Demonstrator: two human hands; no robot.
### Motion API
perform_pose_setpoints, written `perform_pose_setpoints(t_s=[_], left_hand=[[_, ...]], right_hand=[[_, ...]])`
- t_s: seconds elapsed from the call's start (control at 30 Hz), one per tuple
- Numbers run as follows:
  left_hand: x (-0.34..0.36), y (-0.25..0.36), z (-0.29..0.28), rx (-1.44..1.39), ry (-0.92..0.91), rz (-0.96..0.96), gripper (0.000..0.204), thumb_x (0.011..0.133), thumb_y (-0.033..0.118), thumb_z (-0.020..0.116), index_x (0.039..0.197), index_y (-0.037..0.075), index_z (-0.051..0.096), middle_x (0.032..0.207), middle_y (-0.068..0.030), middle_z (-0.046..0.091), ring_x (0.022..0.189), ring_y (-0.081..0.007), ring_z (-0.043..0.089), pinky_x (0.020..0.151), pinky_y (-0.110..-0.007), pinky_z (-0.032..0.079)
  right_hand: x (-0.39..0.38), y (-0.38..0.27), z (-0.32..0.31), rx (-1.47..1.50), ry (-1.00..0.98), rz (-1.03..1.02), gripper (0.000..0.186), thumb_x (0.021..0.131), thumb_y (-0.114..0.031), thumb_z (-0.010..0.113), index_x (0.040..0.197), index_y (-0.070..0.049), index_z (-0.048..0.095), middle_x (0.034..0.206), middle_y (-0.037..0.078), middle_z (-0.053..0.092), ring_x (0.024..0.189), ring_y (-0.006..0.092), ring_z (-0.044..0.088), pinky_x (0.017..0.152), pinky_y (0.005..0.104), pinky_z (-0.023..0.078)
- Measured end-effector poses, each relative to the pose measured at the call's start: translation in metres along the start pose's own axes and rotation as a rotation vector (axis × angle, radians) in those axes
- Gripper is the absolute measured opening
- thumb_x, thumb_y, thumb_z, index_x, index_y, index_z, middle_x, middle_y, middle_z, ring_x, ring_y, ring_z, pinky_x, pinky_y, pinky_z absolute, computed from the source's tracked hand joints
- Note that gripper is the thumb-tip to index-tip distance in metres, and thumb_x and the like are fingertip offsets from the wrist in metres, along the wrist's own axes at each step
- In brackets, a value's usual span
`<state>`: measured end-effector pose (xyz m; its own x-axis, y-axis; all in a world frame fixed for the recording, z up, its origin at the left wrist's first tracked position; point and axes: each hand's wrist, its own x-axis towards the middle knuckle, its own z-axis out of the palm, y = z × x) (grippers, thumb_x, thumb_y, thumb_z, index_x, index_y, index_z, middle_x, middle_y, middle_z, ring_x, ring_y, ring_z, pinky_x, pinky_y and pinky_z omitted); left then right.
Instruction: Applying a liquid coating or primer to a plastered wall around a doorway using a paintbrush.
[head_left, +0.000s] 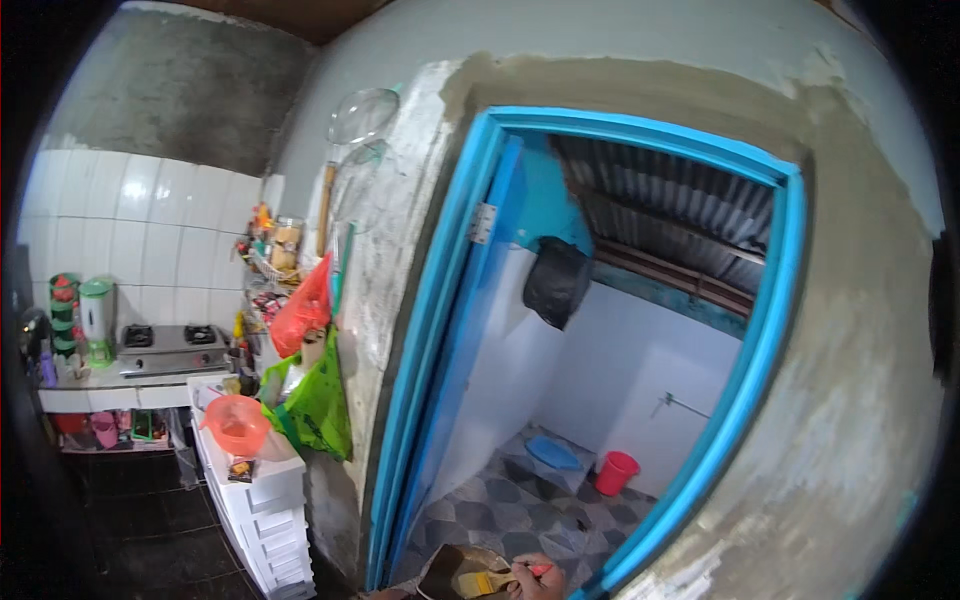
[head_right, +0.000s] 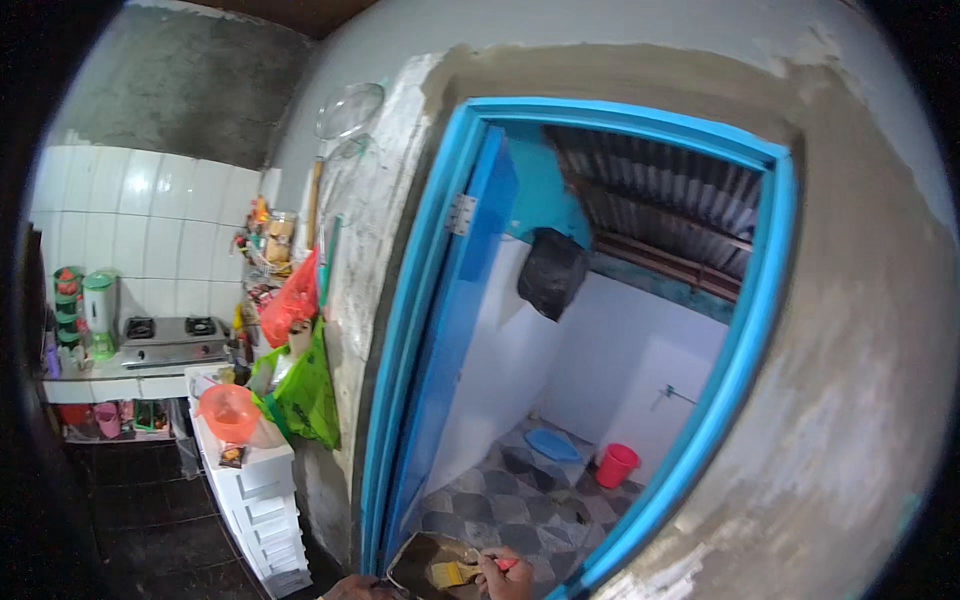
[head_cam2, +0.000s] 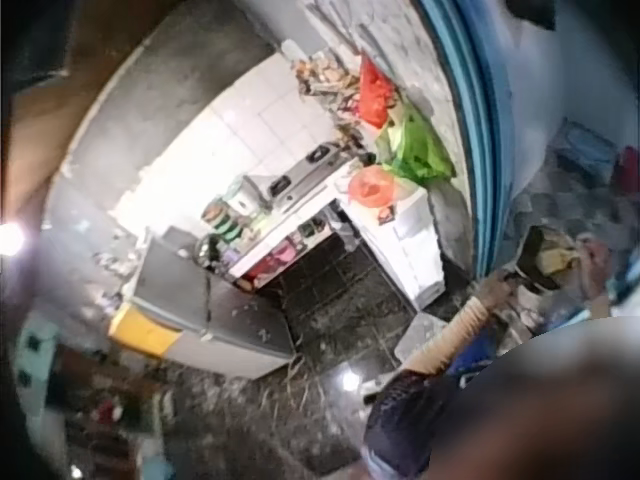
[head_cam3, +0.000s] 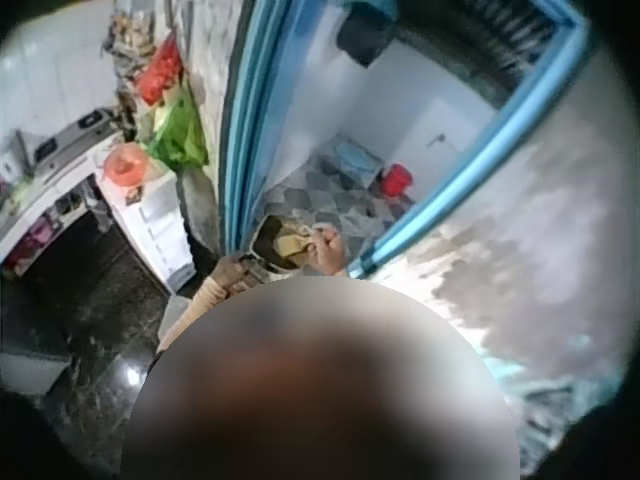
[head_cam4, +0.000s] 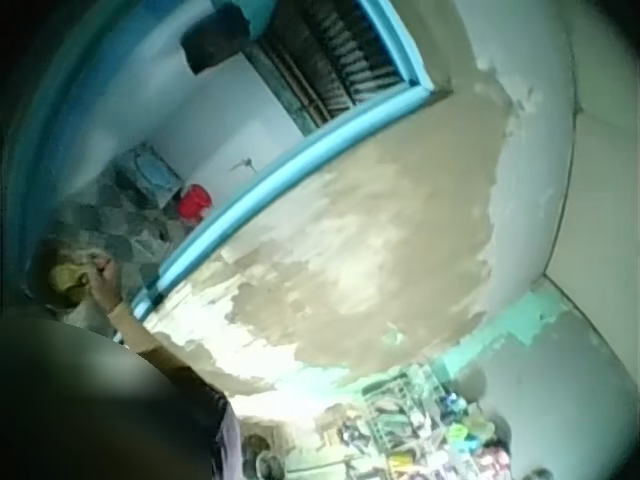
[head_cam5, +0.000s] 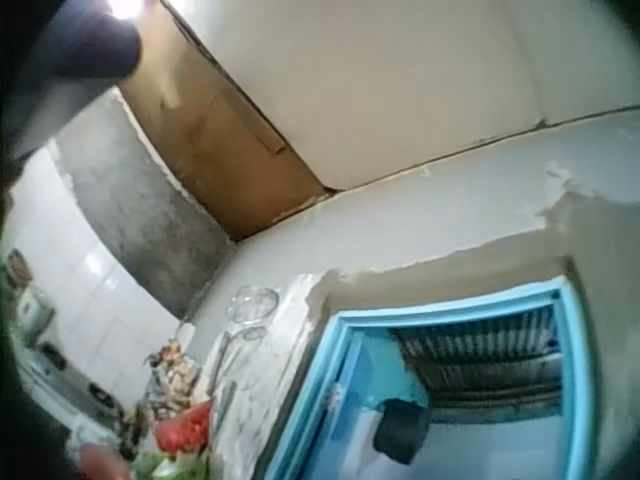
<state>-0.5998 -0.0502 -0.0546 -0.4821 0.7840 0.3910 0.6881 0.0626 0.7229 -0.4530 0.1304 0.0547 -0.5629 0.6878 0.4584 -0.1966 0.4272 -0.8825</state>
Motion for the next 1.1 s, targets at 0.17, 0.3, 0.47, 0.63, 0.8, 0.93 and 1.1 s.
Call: perform_pose_setpoints(t_s=[0.17, 0.3, 0.47, 0.63, 0.8, 0.93, 1.1], left_hand=[[0.006, -0.040, 0.023, -0.058, 0.080, -0.146, 0.019, 0.081, 0.019, 0.058, 0.099, 0.012, 0.064, 0.094, -0.0140, 0.064, 0.082, -0.0319, 0.061, 0.070, -0.041, 0.051], [0.015, -0.027, 0.012, -0.171, 0.153, -0.181, 0.015, 0.084, 0.018, 0.058, 0.095, 0.008, 0.063, 0.087, -0.0104, 0.063, 0.073, -0.0257, 0.059, 0.063, -0.036, 0.048], [0.033, 0.001, -0.025, -0.943, 0.127, -0.503, 0.017, 0.084, 0.016, 0.062, 0.091, 0.001, 0.062, 0.072, -0.0022, 0.059, 0.060, -0.0097, 0.053, 0.052, -0.024, 0.043], [0.039, -0.017, -0.030, -0.678, 0.150, -0.574, 0.022, 0.082, 0.019, 0.063, 0.092, -0.001, 0.063, 0.069, -0.0040, 0.060, 0.058, -0.0122, 0.053, 0.053, -0.027, 0.043], [0.042, -0.020, -0.068, -0.574, 0.130, -0.668, 0.022, 0.083, 0.020, 0.062, 0.089, -0.001, 0.064, 0.066, -0.0053, 0.059, 0.059, -0.0140, 0.052, 0.053, -0.030, 0.042], [0.021, -0.071, -0.063, -0.851, 0.330, -0.775, 0.029, 0.083, 0.022, 0.062, 0.096, -0.004, 0.061, 0.072, -0.0099, 0.060, 0.059, -0.0160, 0.053, 0.054, -0.032, 0.044], [0.007, -0.091, -0.124, -0.114, 0.250, -0.256, 0.024, 0.083, 0.019, 0.059, 0.094, -0.002, 0.062, 0.078, -0.0101, 0.064, 0.075, -0.0199, 0.058, 0.066, -0.032, 0.047]], right_hand=[[0.039, 0.064, 0.020, -0.105, -0.112, -0.107, 0.017, 0.087, -0.018, 0.062, 0.079, -0.004, 0.060, 0.053, 0.003, 0.053, 0.045, 0.0105, 0.051, 0.045, 0.0289, 0.041], [0.050, 0.039, 0.034, 0.026, -0.217, 0.130, 0.025, 0.088, -0.024, 0.063, 0.075, -0.002, 0.060, 0.054, 0.006, 0.053, 0.047, 0.0130, 0.053, 0.047, 0.0307, 0.041], [0.065, 0.074, 0.050, -0.085, -0.290, 0.025, 0.026, 0.090, -0.023, 0.060, 0.080, 0.001, 0.062, 0.055, 0.007, 0.052, 0.049, 0.0130, 0.053, 0.049, 0.0302, 0.042], [0.079, 0.121, 0.068, 0.006, -0.200, 0.066, 0.022, 0.088, -0.024, 0.061, 0.081, -0.004, 0.060, 0.056, 0.004, 0.050, 0.049, 0.0120, 0.050, 0.050, 0.0309, 0.041], [0.090, 0.101, 0.118, -0.152, -0.281, -0.112, 0.017, 0.087, -0.021, 0.061, 0.079, -0.006, 0.060, 0.055, 0.003, 0.050, 0.048, 0.0119, 0.049, 0.049, 0.0301, 0.039], [0.096, 0.107, 0.155, -0.161, -0.382, 0.022, 0.023, 0.088, -0.023, 0.060, 0.073, -0.005, 0.056, 0.052, 0.003, 0.047, 0.046, 0.0114, 0.045, 0.048, 0.0304, 0.036], [0.085, 0.083, 0.216, -0.055, -0.450, 0.077, 0.039, 0.089, -0.020, 0.060, 0.059, -0.007, 0.040, 0.047, 0.003, 0.033, 0.042, 0.0128, 0.033, 0.046, 0.0324, 0.033]])
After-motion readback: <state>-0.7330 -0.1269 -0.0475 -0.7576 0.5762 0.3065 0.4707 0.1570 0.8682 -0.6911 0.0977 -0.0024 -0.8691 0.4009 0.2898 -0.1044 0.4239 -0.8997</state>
